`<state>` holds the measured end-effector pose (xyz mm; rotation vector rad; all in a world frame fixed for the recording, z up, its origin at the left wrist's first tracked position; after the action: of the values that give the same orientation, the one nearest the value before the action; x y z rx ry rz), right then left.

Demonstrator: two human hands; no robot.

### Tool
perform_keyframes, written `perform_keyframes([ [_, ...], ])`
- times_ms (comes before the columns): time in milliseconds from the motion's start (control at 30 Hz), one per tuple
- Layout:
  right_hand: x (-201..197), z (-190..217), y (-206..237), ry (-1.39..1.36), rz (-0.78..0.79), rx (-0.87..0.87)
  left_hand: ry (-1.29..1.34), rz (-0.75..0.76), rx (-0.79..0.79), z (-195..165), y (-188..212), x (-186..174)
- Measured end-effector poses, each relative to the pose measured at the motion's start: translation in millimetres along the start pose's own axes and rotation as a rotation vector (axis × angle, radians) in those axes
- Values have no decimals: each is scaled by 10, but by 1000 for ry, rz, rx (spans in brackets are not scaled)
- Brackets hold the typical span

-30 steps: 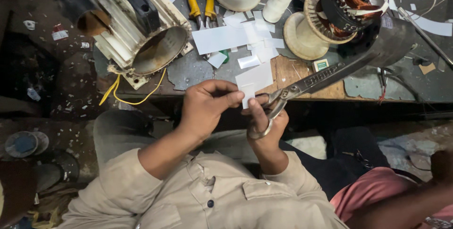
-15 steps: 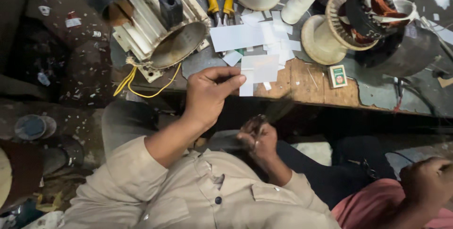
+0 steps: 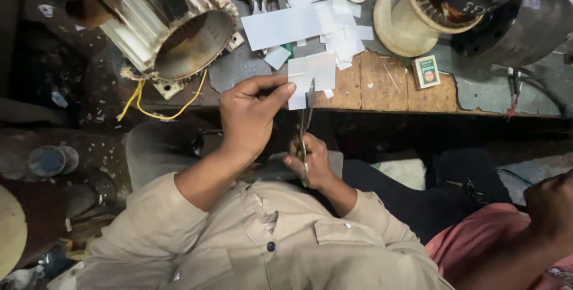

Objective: The person cuts small white rectangular pieces with scissors and inserts them into slots on a finned metal electrical component. They repeatedly pick, cut, and place the pieces while another person works nearby.

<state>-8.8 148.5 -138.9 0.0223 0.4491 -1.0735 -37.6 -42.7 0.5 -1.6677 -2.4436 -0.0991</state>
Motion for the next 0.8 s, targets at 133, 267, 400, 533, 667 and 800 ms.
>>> perform_keyframes([
  [133, 24, -71, -19, -23, 1, 40, -49, 7, 38, -25, 33, 24],
  [267, 17, -71, -31, -9, -11, 25, 0, 13, 52, -5, 42, 65],
  [400, -3, -81, -31, -13, -28, 57, -94, -15, 58, 7, 38, 73],
  [533, -26, -39, -27, 39, -43, 34, -36, -16, 24, 43, 23, 94],
  [667, -57, -27, -19, 49, -79, 56, -58, -9, 142, -31, 24, 105],
  [800, -70, -16, -10, 23, -106, 70, -13, -7, 70, 7, 27, 131],
])
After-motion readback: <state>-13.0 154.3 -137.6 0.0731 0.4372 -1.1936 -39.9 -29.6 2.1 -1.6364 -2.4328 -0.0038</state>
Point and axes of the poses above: each hand's wrist, its own y-axis away from the middle knuckle, its own x-axis out of the palm, z = x × y, the point moved 7 cm from there along -y, towards the middle knuckle, and after that the axes turned 1 degree about y, right-handed, at the moved point
